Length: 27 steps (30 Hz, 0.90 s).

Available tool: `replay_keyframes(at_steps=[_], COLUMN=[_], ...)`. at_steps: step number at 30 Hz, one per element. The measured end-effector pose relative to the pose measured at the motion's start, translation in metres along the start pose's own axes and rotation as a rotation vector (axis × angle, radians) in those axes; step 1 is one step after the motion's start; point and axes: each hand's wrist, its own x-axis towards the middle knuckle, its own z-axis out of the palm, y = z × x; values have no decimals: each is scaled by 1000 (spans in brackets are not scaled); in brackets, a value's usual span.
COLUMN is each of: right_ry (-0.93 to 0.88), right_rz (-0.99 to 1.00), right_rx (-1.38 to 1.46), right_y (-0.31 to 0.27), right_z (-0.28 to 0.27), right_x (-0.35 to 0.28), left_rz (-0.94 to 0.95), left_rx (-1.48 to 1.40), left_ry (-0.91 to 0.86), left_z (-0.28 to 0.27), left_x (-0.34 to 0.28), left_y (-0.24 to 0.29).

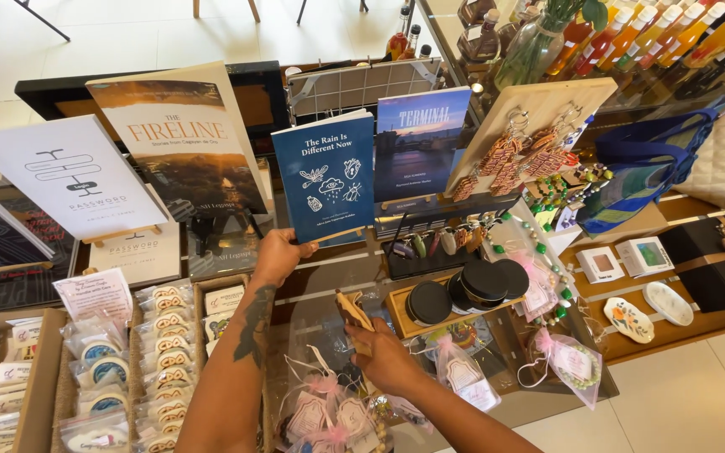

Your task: Dusting and cleaning souvenir items on a retail display shelf using a small brush.

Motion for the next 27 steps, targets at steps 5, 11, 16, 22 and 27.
replay_keyframes(at_steps=[5, 11, 16, 22, 27], right_ry=[2, -26, -22, -24, -40], right_rz=[-18, 23, 26, 28, 50], right_rx=[32, 55, 49, 47, 32], right_y=[5, -6, -3, -10, -17], right_z=[0, -8, -5, -8, -10], right_x=[6, 8, 10, 13, 12], left_rz=[11, -8, 32, -16, 39], left_rx=[11, 88, 83, 173, 41], left_ry=[18, 53, 92, 173, 139], left_z=[3, 2, 4, 4, 4], left_x=[10, 8, 12, 11, 20], left_y=[-7, 5, 8, 22, 7])
